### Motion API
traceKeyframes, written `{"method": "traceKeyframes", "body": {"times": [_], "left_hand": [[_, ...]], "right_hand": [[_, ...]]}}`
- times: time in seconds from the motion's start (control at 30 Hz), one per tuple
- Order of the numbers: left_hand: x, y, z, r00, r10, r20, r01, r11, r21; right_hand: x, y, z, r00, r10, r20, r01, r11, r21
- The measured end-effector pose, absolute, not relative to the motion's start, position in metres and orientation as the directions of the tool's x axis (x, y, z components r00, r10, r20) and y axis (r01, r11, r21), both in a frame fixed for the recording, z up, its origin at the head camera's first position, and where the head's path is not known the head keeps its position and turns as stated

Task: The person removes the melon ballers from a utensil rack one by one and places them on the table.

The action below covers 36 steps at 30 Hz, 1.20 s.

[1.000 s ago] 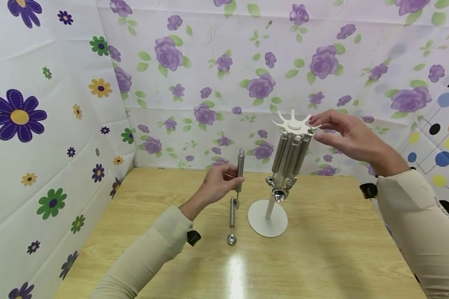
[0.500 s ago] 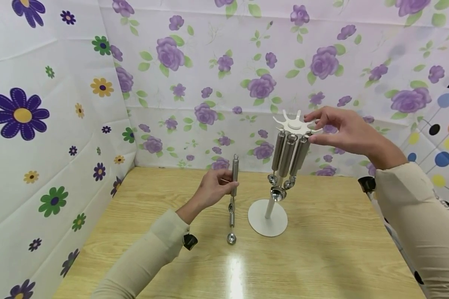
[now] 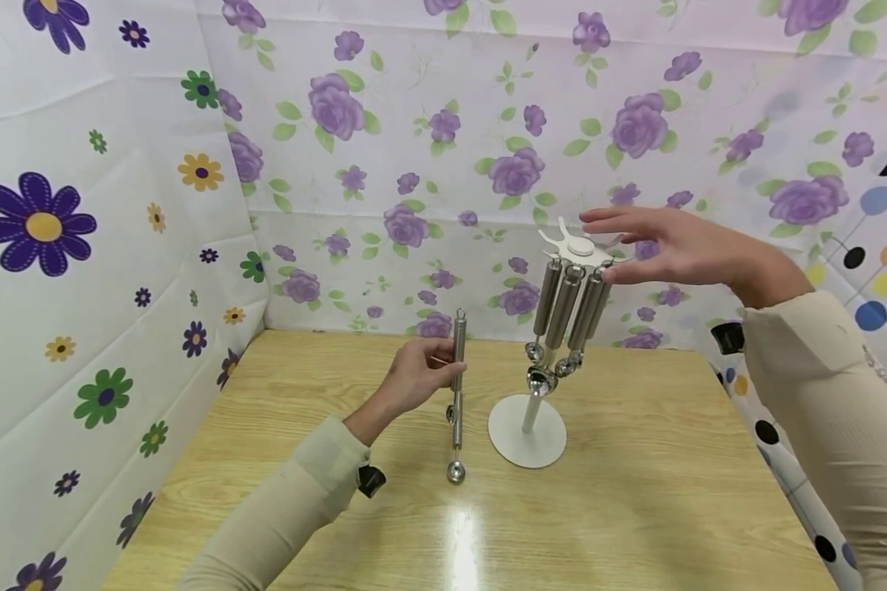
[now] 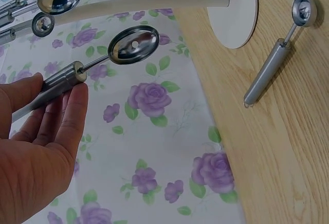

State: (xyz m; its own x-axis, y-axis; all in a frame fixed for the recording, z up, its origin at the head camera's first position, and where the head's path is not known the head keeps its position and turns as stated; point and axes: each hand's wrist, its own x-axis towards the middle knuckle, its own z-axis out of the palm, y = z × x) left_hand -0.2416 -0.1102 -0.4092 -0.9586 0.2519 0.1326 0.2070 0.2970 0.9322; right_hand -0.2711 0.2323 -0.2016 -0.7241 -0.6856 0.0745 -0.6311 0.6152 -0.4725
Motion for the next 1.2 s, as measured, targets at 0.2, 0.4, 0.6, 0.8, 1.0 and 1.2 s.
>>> {"method": "traceKeyframes", "body": {"times": [0.2, 0.4, 0.6, 0.8, 1.0, 1.2], "left_hand": [[-0.239, -0.114, -0.415, -0.964, 0.243, 0.112, 0.183, 0.292, 0.939], [-0.237, -0.117, -0.423, -0.969, 0.227, 0.096, 0.16, 0.286, 0.945], [-0.236, -0.122, -0.427, -0.975, 0.206, 0.088, 0.152, 0.321, 0.935], [-0.235, -0.128, -0.431, -0.978, 0.193, 0.073, 0.13, 0.299, 0.945], [-0.234, -0.131, -0.435, -0.979, 0.194, 0.06, 0.114, 0.282, 0.953], [-0.233, -0.134, -0.441, -0.984, 0.174, 0.036, 0.083, 0.269, 0.959]], "right_hand": [[-0.273, 0.228, -0.203, -0.734, -0.676, 0.069, -0.623, 0.63, -0.464], [-0.277, 0.225, -0.217, -0.764, -0.629, 0.144, -0.613, 0.638, -0.465], [-0.278, 0.232, -0.224, -0.75, -0.629, 0.205, -0.639, 0.61, -0.468], [-0.276, 0.234, -0.223, -0.768, -0.613, 0.184, -0.611, 0.615, -0.499], [-0.275, 0.232, -0.221, -0.783, -0.596, 0.179, -0.592, 0.624, -0.51], [-0.281, 0.227, -0.223, -0.772, -0.602, 0.204, -0.605, 0.598, -0.525]]}}
